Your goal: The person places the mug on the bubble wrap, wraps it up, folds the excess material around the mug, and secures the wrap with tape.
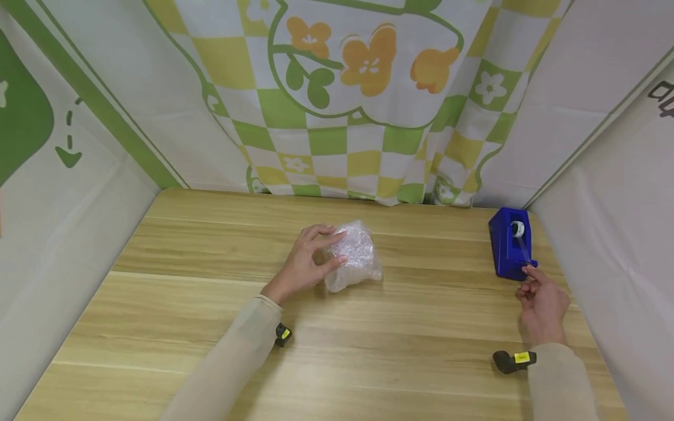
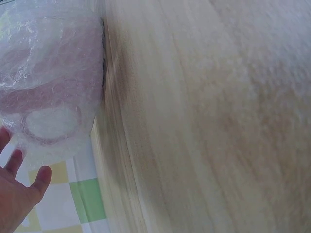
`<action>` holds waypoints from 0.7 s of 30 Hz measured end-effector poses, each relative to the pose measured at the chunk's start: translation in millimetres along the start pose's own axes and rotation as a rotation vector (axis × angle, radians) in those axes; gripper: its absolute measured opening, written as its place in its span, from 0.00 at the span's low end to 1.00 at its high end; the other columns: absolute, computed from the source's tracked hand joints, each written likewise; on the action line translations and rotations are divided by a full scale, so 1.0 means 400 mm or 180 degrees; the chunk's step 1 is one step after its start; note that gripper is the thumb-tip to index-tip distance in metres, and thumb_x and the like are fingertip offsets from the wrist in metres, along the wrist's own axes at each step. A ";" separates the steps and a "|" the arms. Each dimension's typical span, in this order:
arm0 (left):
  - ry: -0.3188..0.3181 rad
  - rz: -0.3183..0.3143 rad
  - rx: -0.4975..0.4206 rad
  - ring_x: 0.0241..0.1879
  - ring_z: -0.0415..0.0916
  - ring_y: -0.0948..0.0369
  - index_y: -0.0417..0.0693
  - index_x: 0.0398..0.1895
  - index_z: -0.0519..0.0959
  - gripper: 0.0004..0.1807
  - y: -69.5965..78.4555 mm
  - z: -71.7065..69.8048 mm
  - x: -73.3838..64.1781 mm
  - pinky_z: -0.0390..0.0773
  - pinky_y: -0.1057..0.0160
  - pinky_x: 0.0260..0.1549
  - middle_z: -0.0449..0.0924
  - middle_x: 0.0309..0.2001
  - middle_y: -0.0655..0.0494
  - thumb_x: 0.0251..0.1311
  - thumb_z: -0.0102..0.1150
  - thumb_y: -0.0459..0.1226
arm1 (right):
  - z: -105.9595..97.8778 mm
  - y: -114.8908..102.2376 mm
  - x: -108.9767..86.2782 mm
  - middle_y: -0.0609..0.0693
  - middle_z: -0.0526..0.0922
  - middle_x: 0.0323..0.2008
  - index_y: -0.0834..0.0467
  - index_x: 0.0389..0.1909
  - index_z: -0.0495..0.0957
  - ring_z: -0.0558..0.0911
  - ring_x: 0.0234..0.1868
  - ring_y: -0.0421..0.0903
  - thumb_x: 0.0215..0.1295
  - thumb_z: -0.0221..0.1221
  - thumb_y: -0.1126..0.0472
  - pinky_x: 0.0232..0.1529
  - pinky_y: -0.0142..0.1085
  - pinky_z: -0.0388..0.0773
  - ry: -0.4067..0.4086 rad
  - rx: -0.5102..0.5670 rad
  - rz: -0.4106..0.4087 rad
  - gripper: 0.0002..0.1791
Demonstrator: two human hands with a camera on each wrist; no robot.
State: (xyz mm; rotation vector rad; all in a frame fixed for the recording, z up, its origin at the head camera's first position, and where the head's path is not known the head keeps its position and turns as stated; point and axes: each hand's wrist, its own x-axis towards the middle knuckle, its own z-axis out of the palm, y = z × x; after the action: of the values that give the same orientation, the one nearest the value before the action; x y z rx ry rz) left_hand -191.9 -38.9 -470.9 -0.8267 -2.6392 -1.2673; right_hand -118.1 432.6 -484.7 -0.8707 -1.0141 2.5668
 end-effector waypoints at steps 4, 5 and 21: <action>0.0006 0.0012 0.0032 0.71 0.59 0.49 0.54 0.67 0.78 0.29 0.000 0.000 0.001 0.56 0.42 0.71 0.72 0.68 0.49 0.63 0.67 0.50 | -0.001 -0.001 0.002 0.54 0.80 0.17 0.65 0.27 0.84 0.71 0.16 0.46 0.69 0.60 0.72 0.19 0.34 0.70 0.0026 0.0006 0.0009 0.10; 0.0003 0.0009 0.0035 0.71 0.59 0.49 0.54 0.67 0.78 0.29 0.000 0.000 0.001 0.56 0.42 0.71 0.72 0.68 0.50 0.63 0.67 0.50 | -0.001 0.000 0.002 0.53 0.81 0.17 0.65 0.27 0.84 0.71 0.16 0.46 0.68 0.61 0.72 0.19 0.34 0.70 0.0049 0.0008 0.0009 0.09; 0.0005 -0.0023 0.0017 0.72 0.58 0.49 0.55 0.67 0.78 0.29 0.002 -0.001 -0.001 0.56 0.40 0.71 0.72 0.68 0.50 0.63 0.68 0.50 | 0.007 0.006 0.000 0.52 0.85 0.22 0.64 0.25 0.84 0.70 0.14 0.44 0.66 0.62 0.73 0.15 0.34 0.69 0.0384 -0.0092 -0.0068 0.09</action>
State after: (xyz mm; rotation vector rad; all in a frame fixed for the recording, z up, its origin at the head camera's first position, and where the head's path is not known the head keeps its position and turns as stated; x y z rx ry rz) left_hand -191.1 -39.2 -470.2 -0.8156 -2.6455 -1.2618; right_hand -119.8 429.4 -484.9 -1.0035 -1.0216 2.4545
